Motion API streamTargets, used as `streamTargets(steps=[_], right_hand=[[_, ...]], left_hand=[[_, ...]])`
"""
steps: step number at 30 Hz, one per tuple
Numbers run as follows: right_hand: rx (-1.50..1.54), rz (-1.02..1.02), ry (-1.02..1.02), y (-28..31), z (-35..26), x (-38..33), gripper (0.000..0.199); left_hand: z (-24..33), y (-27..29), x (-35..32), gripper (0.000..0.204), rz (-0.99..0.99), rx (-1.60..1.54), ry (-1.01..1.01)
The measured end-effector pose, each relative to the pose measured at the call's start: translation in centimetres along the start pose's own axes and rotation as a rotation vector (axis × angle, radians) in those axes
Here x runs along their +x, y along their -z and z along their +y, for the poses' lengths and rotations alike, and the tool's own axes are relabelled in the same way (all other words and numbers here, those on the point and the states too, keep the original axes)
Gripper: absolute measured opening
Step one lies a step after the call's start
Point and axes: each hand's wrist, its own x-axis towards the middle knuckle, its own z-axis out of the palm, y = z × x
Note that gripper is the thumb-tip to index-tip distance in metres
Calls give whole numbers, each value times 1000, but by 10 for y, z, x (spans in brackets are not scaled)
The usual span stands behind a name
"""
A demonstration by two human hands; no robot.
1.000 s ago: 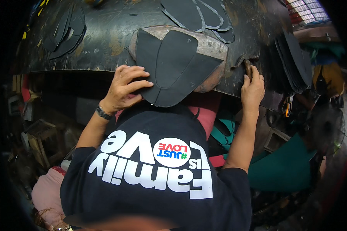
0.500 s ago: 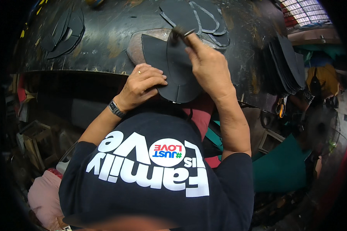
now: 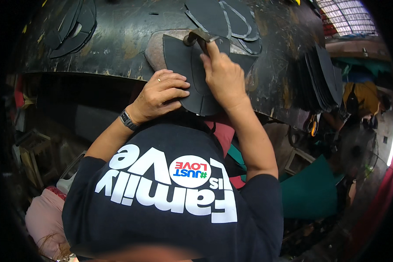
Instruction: The person repeatedly picks up black rubber pieces, aligns them on a curved wooden block, and uses a hammer to press and shape the edges. The person stacks the shaped pieces on the table between cycles.
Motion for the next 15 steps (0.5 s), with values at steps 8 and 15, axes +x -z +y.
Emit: streamTargets(steps=[8, 15], right_hand=[[581, 331, 122, 16, 7, 2, 48], [159, 26, 69, 22, 4, -25, 45]], left_hand=[[0, -5, -2, 35, 38, -31, -4], [-3, -6, -3, 32, 50, -73, -3]])
